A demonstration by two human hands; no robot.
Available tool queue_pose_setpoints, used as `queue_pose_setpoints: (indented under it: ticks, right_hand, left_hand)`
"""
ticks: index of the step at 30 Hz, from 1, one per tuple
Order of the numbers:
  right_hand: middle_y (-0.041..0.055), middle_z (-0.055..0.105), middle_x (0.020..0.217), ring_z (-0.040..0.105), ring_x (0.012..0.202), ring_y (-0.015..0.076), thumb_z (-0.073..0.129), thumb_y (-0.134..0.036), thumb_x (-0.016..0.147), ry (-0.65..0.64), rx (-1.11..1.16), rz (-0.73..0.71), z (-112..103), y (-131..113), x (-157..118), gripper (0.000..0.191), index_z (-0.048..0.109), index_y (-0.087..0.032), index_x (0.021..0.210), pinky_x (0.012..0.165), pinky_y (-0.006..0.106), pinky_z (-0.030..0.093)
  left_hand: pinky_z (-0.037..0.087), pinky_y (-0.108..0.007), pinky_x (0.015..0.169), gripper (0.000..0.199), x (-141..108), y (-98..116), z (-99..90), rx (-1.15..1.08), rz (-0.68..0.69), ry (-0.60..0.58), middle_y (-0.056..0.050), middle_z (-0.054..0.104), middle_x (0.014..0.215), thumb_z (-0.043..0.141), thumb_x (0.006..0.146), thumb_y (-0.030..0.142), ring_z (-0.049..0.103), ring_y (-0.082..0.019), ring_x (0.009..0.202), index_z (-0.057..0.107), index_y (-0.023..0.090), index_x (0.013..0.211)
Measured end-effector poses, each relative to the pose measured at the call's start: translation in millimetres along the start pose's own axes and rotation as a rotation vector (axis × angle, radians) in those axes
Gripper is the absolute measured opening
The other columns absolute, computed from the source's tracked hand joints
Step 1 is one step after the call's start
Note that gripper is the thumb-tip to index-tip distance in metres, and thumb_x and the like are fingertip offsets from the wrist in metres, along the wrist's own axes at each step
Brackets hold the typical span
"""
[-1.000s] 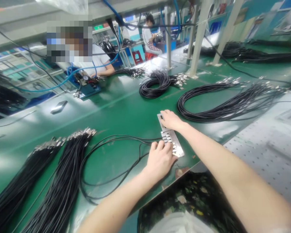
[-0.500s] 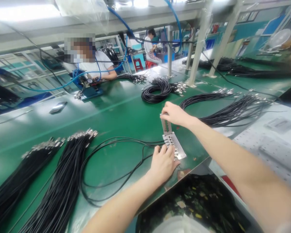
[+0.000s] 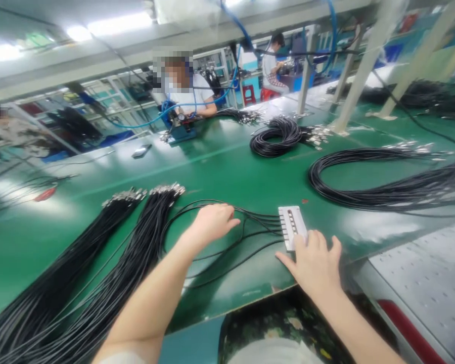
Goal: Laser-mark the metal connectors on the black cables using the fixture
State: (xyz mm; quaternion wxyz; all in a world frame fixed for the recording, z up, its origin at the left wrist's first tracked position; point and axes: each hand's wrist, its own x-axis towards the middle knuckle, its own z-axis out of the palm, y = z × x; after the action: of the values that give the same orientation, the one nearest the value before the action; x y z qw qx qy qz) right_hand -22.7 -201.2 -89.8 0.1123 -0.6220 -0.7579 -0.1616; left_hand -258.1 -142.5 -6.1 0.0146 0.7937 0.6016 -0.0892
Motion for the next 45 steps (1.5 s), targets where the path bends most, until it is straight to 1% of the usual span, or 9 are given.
queue_pose_setpoints:
  ticks: [5,12,17,23,29,33,37,40,45]
  right_hand:
    - [0.0122,0.056,0.084,0.047,0.078,0.0238,0.047,-0.047,0.083,0.075,-0.054,-0.035,12.2,10.8,12.1,0.032,0.055,-0.016,0.082,0.089,0.048,0.026]
    - [0.0133,0.06,0.091,0.052,0.08,0.0245,0.043,-0.045,0.085,0.186,0.023,-0.1,35.6,53.9,17.3,0.029,0.054,-0.017,0.083,0.088,0.046,0.029]
    - [0.0136,0.06,0.094,0.054,0.08,0.0241,0.042,-0.047,0.086,0.186,0.027,-0.092,39.8,60.1,17.0,0.033,0.054,-0.016,0.08,0.086,0.044,0.031]
    - [0.0128,0.06,0.098,0.055,0.086,0.0237,0.046,-0.044,0.085,0.172,0.09,-0.066,38.4,59.2,14.7,0.029,0.055,-0.016,0.082,0.086,0.043,0.032]
    - [0.0142,0.058,0.101,0.05,0.096,0.0279,0.047,-0.042,0.084,0.112,0.068,-0.037,26.9,55.5,10.8,0.027,0.055,-0.018,0.09,0.089,0.048,0.028]
    - [0.012,0.058,0.089,0.05,0.085,0.0263,0.05,-0.043,0.082,0.046,0.035,-0.046,18.9,58.3,11.7,0.026,0.056,-0.018,0.087,0.087,0.048,0.028]
    - [0.0072,0.054,0.078,0.047,0.077,0.0218,0.057,-0.038,0.076,0.063,0.14,-0.054,16.6,65.0,17.7,0.02,0.058,-0.019,0.081,0.08,0.039,0.033]
    - [0.0073,0.051,0.081,0.046,0.078,0.0214,0.06,-0.033,0.071,0.134,0.207,-0.024,12.9,66.7,18.3,0.016,0.059,-0.019,0.077,0.077,0.037,0.036]
    - [0.0102,0.048,0.088,0.044,0.085,0.0243,0.059,-0.029,0.071,0.299,0.236,0.032,1.0,79.2,-3.6,0.011,0.06,-0.018,0.073,0.087,0.045,0.038]
  left_hand:
    - [0.042,-0.027,0.061,0.025,-47.9,-6.4,32.4,0.05,-0.001,-0.181,-0.004,0.062,0.082,0.056,0.081,0.044,0.059,-0.021,0.075,0.057,0.019,0.081]
    - [0.043,-0.028,0.075,0.015,-86.8,-18.8,65.8,-0.042,-0.06,-0.015,-0.005,0.056,0.092,0.04,0.091,0.025,0.053,-0.018,0.085,0.053,0.018,0.093]
    - [0.043,-0.027,0.07,0.012,-93.2,-38.9,67.3,0.014,0.045,-0.107,-0.004,0.055,0.089,0.042,0.089,0.019,0.053,-0.018,0.082,0.053,0.016,0.085]
    - [0.042,-0.029,0.07,0.023,-103.6,-57.0,55.0,0.196,0.18,-0.198,-0.008,0.056,0.087,0.039,0.078,-0.003,0.054,-0.019,0.079,0.055,0.012,0.083]
    - [0.041,-0.03,0.068,0.021,-107.6,-47.3,50.2,0.215,0.255,-0.273,-0.007,0.057,0.076,0.047,0.075,-0.001,0.056,-0.02,0.074,0.059,0.015,0.068]
    - [0.043,-0.03,0.068,0.005,-88.4,-35.0,32.9,0.175,0.255,-0.345,-0.006,0.059,0.078,0.059,0.074,0.012,0.058,-0.021,0.076,0.061,0.017,0.071]
    - [0.044,-0.028,0.075,0.015,-36.8,-8.1,9.6,-0.069,0.366,-0.106,-0.004,0.058,0.091,0.05,0.085,0.026,0.057,-0.018,0.084,0.058,0.021,0.097]
    - [0.044,-0.027,0.08,0.028,20.0,30.4,6.0,-0.364,0.345,0.085,-0.005,0.056,0.106,0.045,0.088,0.029,0.056,-0.016,0.089,0.05,0.02,0.114]
    - [0.044,-0.029,0.069,0.028,97.4,111.2,16.0,-0.609,0.321,-0.032,-0.004,0.063,0.082,0.049,0.084,0.032,0.057,-0.018,0.073,0.058,0.014,0.103]
